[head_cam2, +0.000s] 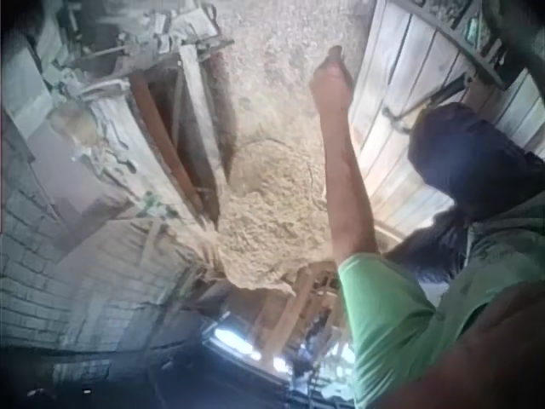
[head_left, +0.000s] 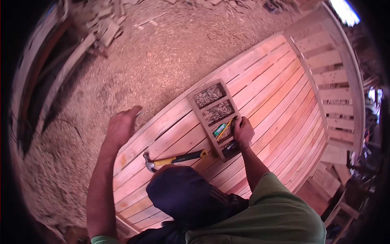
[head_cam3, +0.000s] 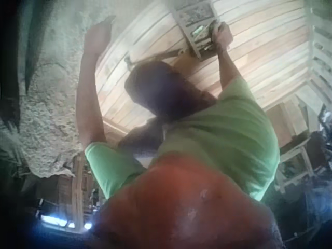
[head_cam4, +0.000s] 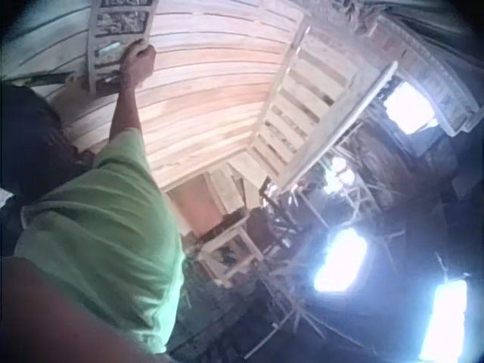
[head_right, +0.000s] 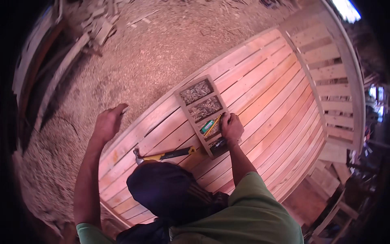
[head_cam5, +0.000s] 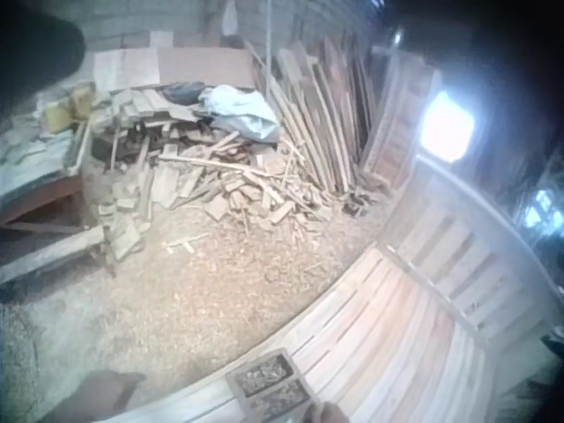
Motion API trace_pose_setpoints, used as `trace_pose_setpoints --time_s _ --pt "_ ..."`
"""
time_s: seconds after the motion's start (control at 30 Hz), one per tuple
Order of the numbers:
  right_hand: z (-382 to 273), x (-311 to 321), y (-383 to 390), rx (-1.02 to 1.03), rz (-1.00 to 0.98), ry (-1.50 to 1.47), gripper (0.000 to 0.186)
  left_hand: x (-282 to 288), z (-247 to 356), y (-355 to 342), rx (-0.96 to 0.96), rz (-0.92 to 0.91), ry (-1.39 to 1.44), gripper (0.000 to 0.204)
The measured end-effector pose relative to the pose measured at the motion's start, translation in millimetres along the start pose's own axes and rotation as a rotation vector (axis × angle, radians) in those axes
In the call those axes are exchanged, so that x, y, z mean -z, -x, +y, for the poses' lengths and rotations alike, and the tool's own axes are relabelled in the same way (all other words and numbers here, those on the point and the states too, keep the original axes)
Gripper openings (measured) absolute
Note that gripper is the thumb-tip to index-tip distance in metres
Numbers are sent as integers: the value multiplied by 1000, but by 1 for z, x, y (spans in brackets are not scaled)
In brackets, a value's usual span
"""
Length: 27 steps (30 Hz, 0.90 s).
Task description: Nailing wooden slats into a frame to build a piece of furniture, likely a bed or bench.
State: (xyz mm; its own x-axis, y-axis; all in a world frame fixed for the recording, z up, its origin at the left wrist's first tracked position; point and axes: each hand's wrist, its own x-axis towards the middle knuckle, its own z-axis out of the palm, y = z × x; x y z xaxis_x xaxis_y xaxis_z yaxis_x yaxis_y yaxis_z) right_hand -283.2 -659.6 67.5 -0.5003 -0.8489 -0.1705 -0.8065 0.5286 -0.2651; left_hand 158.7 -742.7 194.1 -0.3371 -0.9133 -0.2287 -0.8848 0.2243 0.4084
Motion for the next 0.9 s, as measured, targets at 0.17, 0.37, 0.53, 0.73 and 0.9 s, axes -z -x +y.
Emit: trace_pose_setpoints --time_s 0.17,0.37,0.53,0.73,0.9 --pt "-11 -10 5 112 -11 -46 35 1 76 -114 56 42 -2 21" --pt "-3 -13 5 115 86 -163 31 -61 174 -155 -36 -238 -40 25" --pt "-1 -18 1 93 77 -171 29 -115 186 -133 -203 -282 -27 29" --pt "1 -29 4 91 207 -243 33 -148 181 -169 63 -548 -299 56" --pt "2 -32 9 65 224 -295 38 -157 158 -191 -115 -653 -345 50"
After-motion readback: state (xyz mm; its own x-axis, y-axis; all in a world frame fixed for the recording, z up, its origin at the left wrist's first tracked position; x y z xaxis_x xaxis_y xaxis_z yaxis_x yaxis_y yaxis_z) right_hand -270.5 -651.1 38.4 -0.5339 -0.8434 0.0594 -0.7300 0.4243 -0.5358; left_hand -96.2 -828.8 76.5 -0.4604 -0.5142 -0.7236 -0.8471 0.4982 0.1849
